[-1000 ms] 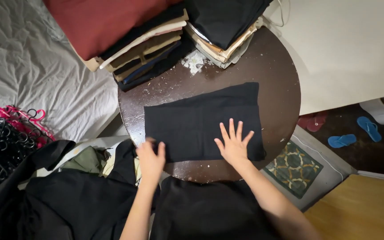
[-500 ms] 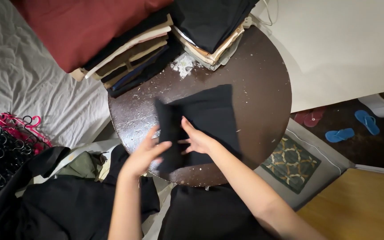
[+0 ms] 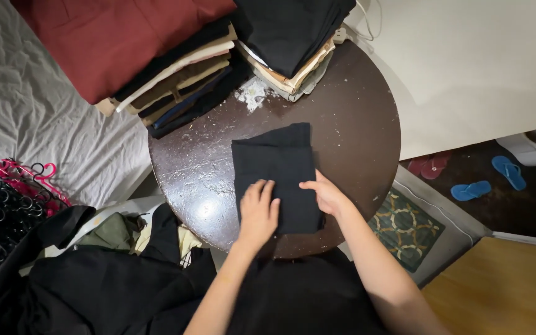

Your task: Folding various pairs of trousers and placing them in a stack on a table.

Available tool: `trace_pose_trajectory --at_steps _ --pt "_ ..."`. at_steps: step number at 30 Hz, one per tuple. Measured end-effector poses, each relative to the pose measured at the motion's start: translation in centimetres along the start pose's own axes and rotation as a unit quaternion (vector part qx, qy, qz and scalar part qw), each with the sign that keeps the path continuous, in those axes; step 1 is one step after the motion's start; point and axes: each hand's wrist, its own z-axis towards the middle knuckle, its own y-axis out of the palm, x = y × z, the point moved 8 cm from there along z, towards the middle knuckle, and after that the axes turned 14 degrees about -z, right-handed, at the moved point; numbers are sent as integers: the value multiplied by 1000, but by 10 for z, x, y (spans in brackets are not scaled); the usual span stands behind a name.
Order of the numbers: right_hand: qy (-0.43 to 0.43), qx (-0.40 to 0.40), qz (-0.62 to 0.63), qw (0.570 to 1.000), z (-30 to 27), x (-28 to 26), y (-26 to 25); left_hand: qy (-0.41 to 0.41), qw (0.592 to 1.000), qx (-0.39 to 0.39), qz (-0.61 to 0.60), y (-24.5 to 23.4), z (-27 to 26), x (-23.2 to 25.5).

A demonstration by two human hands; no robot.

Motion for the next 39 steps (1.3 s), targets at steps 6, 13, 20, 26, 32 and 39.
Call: trace_pose_trajectory --at_steps 6,13,20,26,32,39 --pt "-136 257 -354 889 41 16 -76 -51 978 -109 168 31 -5 -57" --pt "-76 216 -295 927 17 57 -56 -29 980 -151 127 44 -12 -10" --pt "137 -13 -40 990 14 60 -1 -44 948 -267 169 49 -29 -2" --pt "50 -40 49 997 -70 -27 52 20 992 -72 -103 -15 -9 35" --pt "-103 -74 -31 991 -130 -90 88 -264 687 -7 -678 -21 -10 -30" --pt "-112 -19 -182 977 -52 -35 50 -487 554 28 -675 19 -53 -149"
